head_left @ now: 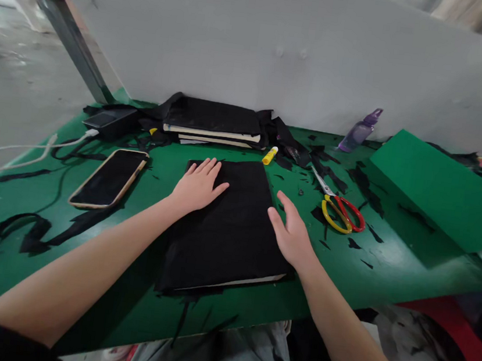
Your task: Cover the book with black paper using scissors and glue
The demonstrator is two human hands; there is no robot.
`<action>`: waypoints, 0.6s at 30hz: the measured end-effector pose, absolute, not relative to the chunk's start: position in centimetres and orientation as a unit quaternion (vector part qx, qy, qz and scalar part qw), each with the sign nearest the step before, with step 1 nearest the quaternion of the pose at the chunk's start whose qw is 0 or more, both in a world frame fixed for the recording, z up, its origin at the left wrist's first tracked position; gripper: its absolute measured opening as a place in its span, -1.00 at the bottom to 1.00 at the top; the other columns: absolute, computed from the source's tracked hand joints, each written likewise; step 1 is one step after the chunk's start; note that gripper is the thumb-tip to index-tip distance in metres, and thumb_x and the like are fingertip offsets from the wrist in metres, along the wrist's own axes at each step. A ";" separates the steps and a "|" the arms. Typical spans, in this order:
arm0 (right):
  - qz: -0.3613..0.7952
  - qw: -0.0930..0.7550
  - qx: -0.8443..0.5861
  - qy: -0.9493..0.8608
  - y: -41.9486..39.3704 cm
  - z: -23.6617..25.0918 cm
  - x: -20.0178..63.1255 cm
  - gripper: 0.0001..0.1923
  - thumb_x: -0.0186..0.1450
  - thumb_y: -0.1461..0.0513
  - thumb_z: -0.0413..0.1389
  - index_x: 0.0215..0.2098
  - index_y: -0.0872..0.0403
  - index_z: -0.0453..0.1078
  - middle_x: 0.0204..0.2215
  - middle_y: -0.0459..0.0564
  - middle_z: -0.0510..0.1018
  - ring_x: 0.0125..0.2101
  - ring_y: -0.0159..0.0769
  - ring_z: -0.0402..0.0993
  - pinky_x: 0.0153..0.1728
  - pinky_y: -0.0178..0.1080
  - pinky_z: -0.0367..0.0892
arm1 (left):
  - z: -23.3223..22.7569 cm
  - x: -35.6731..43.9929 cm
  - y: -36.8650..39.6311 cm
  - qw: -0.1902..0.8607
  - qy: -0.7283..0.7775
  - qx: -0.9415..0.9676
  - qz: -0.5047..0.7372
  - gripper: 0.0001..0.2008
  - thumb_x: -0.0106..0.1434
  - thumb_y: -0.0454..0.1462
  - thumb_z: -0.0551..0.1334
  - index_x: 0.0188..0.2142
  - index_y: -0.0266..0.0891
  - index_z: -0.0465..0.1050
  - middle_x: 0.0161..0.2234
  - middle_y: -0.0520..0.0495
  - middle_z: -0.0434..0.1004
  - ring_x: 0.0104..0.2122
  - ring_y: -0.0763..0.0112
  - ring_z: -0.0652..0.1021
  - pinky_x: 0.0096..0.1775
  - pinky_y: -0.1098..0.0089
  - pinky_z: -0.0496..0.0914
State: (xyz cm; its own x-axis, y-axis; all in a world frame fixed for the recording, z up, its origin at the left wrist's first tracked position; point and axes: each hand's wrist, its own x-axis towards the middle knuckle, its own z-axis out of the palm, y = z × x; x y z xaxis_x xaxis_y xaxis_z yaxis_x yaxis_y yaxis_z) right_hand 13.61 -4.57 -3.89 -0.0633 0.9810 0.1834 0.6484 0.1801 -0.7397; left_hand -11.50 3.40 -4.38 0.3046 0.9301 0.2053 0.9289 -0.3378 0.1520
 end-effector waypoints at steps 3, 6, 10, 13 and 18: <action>0.245 0.423 -0.597 -0.636 -4.1 -3.7 14.3 -0.41 0.33 -0.10 -0.12 0.21 0.01 0.17 0.22 0.06 0.26 0.22 -0.19 0.16 0.20 -0.02 0.13 | -3.3 -10.3 2.0 0.028 0.544 0.829 0.128 -0.31 0.37 0.05 -0.15 0.30 -0.39 0.00 0.33 -0.27 -0.02 0.32 0.09 -0.01 0.25 -0.02 -0.01; 0.265 0.479 -0.596 -0.587 -3.7 -3.6 14.7 -0.47 0.31 -0.08 -0.07 0.11 0.03 0.26 0.14 0.10 0.36 0.15 -0.19 0.27 0.16 -0.05 0.20 | -2.0 -8.2 -0.6 0.092 0.462 0.877 0.093 -0.32 0.37 0.07 -0.16 0.29 -0.33 0.02 0.34 -0.19 -0.05 0.33 0.16 -0.02 0.25 0.00 0.00; 0.279 0.503 -0.590 -0.566 -3.6 -3.4 14.5 -0.53 0.29 -0.05 -0.03 0.01 0.05 0.32 0.03 0.14 0.45 0.07 -0.18 0.36 0.12 -0.05 0.24 | -1.0 -5.3 -4.2 0.167 0.330 0.927 0.060 -0.38 0.37 0.06 -0.11 0.28 -0.24 0.06 0.33 -0.13 -0.04 0.33 0.19 -0.03 0.26 -0.01 -0.03; 0.282 0.507 -0.582 -0.569 -3.3 -3.6 14.5 -0.55 0.28 -0.03 -0.02 0.00 0.05 0.32 0.02 0.15 0.45 0.05 -0.17 0.38 0.04 -0.06 0.31 | -0.4 -4.5 -5.7 0.201 0.270 0.940 0.052 -0.44 0.38 0.02 -0.09 0.26 -0.18 0.12 0.32 -0.08 0.02 0.32 0.20 0.00 0.27 -0.04 -0.07; 0.286 0.535 -0.559 -0.565 -2.1 -4.1 15.5 -0.62 0.28 0.05 -0.05 -0.01 0.05 0.28 0.00 0.12 0.45 0.01 -0.22 0.41 -0.02 -0.11 0.35 | 1.5 -5.3 -6.2 0.175 0.285 0.938 0.096 -0.54 0.42 -0.08 -0.08 0.22 -0.17 0.18 0.27 0.00 0.18 0.30 0.33 0.09 0.30 0.10 -0.07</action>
